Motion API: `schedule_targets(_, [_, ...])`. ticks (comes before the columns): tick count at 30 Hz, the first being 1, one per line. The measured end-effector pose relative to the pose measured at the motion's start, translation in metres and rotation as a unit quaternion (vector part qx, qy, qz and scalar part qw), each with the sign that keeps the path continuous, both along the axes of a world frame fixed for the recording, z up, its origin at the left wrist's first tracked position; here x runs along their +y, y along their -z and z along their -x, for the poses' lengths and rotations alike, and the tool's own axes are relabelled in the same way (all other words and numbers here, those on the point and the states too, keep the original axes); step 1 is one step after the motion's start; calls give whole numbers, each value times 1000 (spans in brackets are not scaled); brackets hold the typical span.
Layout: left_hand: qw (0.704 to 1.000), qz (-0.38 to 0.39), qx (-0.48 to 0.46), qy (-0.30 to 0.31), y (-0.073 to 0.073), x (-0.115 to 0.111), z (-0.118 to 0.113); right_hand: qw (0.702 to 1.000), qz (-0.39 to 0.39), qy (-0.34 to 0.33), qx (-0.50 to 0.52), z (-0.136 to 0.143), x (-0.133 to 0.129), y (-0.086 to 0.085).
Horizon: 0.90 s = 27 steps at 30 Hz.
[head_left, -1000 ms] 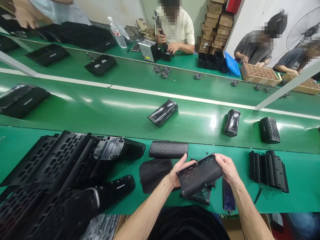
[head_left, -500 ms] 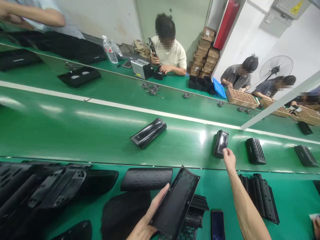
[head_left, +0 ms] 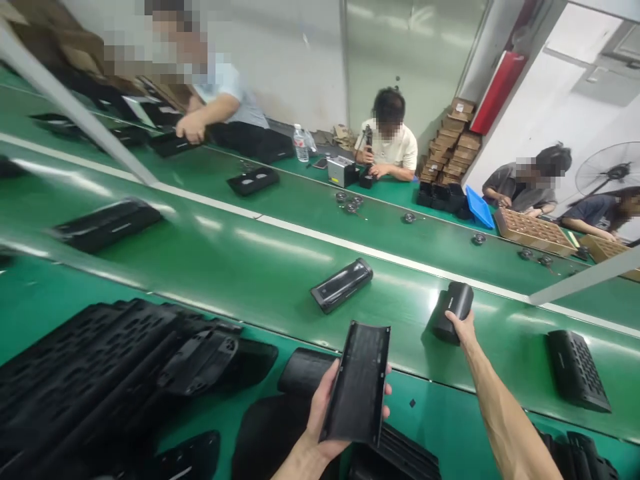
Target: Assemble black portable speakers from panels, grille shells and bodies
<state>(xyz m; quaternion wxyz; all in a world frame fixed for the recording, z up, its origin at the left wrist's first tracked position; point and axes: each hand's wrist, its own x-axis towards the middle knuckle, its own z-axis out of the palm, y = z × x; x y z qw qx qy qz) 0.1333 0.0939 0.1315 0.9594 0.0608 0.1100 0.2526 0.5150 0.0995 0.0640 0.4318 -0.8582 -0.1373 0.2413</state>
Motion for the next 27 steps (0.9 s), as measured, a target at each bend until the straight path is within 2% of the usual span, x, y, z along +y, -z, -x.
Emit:
schedule_targets(2, [1000,-4,-14,-15,0,2,-3,1000,-8,-17,17,13,3,-13])
schedule_targets(4, [999,-9,-24,-23,4,3,-4,998,-21,-45,46,32,-7,-33])
schedule_targets(9, [999,-25,-16,-44,24,-5,-11,975,-91,-157,131,101,-61,-108])
schedule_targets(12, [998,-35,-19,-51,33,-15,-20,953,-79,-271,108,146,-88,-147])
schedule_targets(14, [997,-45,-39,-47,32,-21,-26,939,-58,-335,49,169,-99,-165])
schedule_targets(18, [993,-78,-72,-53,15,-30,-32,920,-22,-382,-78,197,-109,-180])
schedule_targets(23, [987,-106,-85,-90,-11,-35,-34,910,5,-386,-150,213,-114,-190])
schedule_targets(27, [983,-112,-103,-101,-20,-37,-36,902,10,-387,-191,217,-118,-195])
